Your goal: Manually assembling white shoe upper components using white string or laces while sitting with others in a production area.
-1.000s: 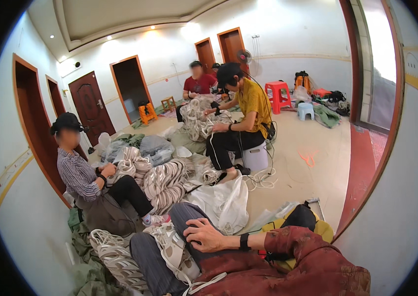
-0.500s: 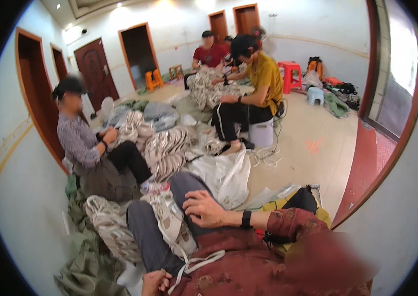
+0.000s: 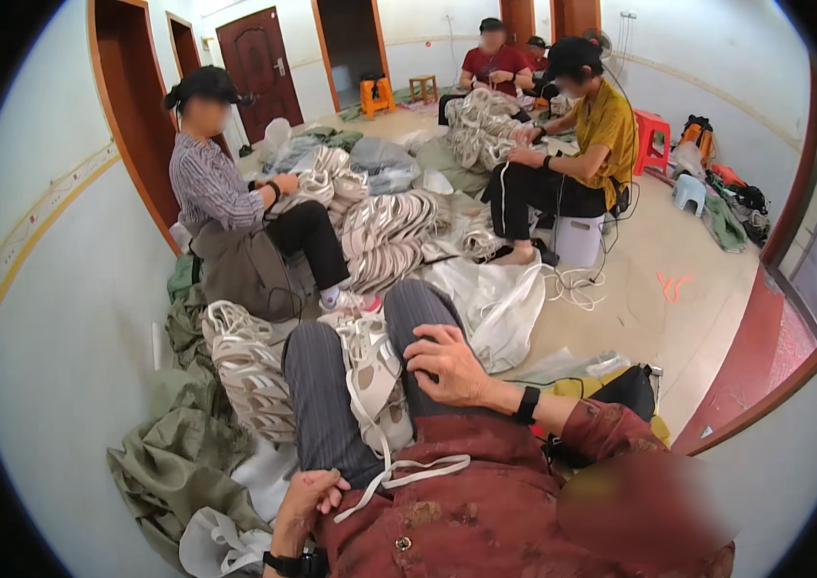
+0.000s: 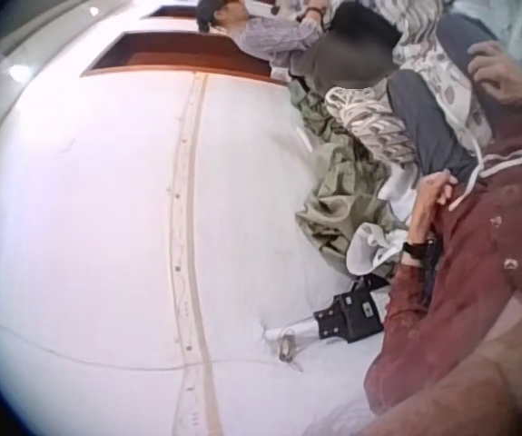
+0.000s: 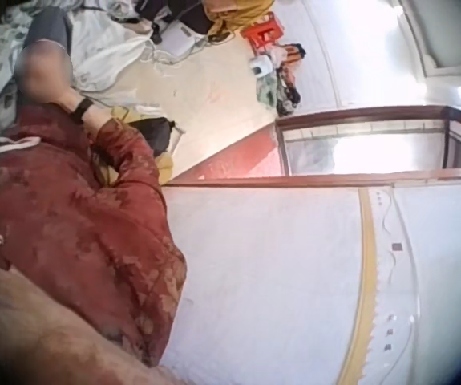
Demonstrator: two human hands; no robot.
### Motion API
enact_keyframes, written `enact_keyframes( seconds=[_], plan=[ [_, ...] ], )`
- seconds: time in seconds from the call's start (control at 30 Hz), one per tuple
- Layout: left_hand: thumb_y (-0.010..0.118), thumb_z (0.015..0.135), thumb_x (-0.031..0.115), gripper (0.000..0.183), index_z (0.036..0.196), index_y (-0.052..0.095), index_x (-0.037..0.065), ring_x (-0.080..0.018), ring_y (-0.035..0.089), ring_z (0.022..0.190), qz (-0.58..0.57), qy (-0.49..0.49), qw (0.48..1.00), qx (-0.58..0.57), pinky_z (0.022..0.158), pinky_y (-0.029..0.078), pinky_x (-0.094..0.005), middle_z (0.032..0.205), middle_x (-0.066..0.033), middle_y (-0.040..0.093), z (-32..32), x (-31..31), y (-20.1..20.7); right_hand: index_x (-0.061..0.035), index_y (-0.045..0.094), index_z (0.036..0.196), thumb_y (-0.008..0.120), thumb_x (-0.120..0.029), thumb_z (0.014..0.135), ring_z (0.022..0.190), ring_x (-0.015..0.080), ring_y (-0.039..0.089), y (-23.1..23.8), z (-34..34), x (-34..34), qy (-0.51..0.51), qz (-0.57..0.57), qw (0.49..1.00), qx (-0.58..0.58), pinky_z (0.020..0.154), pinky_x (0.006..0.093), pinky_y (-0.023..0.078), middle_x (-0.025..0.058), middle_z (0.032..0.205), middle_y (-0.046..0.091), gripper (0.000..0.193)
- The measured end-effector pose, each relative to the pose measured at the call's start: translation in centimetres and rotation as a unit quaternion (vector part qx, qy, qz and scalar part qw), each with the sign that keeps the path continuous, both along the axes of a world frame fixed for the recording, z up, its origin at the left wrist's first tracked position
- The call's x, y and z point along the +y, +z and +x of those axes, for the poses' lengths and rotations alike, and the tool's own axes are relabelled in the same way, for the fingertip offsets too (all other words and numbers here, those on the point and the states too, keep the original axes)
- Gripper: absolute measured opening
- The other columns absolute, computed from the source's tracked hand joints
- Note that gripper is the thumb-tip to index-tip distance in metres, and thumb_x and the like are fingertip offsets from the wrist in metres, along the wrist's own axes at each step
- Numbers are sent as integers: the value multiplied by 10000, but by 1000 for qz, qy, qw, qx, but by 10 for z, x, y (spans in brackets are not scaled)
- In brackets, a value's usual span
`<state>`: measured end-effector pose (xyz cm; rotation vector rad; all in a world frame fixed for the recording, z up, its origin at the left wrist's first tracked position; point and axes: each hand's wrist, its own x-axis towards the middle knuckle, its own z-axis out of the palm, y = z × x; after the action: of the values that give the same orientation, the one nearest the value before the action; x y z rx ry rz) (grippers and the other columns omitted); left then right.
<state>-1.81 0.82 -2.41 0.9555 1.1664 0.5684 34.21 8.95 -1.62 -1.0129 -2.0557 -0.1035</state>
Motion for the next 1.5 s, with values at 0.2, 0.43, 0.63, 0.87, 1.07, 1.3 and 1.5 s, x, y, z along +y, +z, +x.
enact_keyframes(
  seconds=[0.2,0.43,0.63,0.87,1.07,1.3,1.5],
  plan=[
    [658,972,234,296,859,733,-29,-66,496,429,-15,6,1000,-3,425,361,-195,611,-39,648,1,0,4,-79,699,866,687,-73,761,1252,294,532,-1,1,-1,2,2,1000,0,1052,470,374,18,1054,655,107],
    [660,974,218,286,866,732,-36,-68,502,429,-19,1,999,-26,421,370,-192,616,-54,654,-2,3,-5,-79,693,869,674,-75,770,1250,298,533,-2,1,0,9,-3,1000,8,1045,472,385,17,1039,656,101],
    [657,945,195,266,840,720,-41,-77,475,409,-4,8,1000,-24,402,351,-210,588,-55,634,-1,3,-6,-78,686,863,667,-78,767,1239,301,538,-2,1,-1,14,-4,1000,-4,1048,469,387,18,1031,658,98],
    [651,976,221,289,868,734,-34,-64,494,422,-10,8,1000,-23,422,370,-192,607,-40,648,-5,0,-3,-80,698,871,672,-75,747,1221,286,546,0,2,-1,11,-2,1000,-10,1057,468,376,11,985,681,127],
    [654,974,231,283,881,744,-20,-48,492,452,-7,-2,1000,-27,447,358,-178,619,-24,645,-2,-1,4,-96,700,864,679,-70,751,1203,275,564,2,3,-2,6,-3,1000,-21,1051,468,375,-7,981,692,118],
    [655,973,222,275,881,742,-23,-49,504,453,-14,-4,999,-36,446,367,-180,618,-26,645,-3,3,0,-103,713,855,675,-81,774,1209,261,559,2,3,-2,-3,-19,999,-25,1068,478,353,-5,965,699,92],
    [652,978,222,274,894,741,-23,-50,508,447,-17,-10,999,-43,438,370,-180,619,-24,648,-6,3,-5,-104,718,866,676,-87,777,1210,256,557,2,3,-1,-1,-25,999,-27,1073,483,350,-8,970,701,100]
  ],
)
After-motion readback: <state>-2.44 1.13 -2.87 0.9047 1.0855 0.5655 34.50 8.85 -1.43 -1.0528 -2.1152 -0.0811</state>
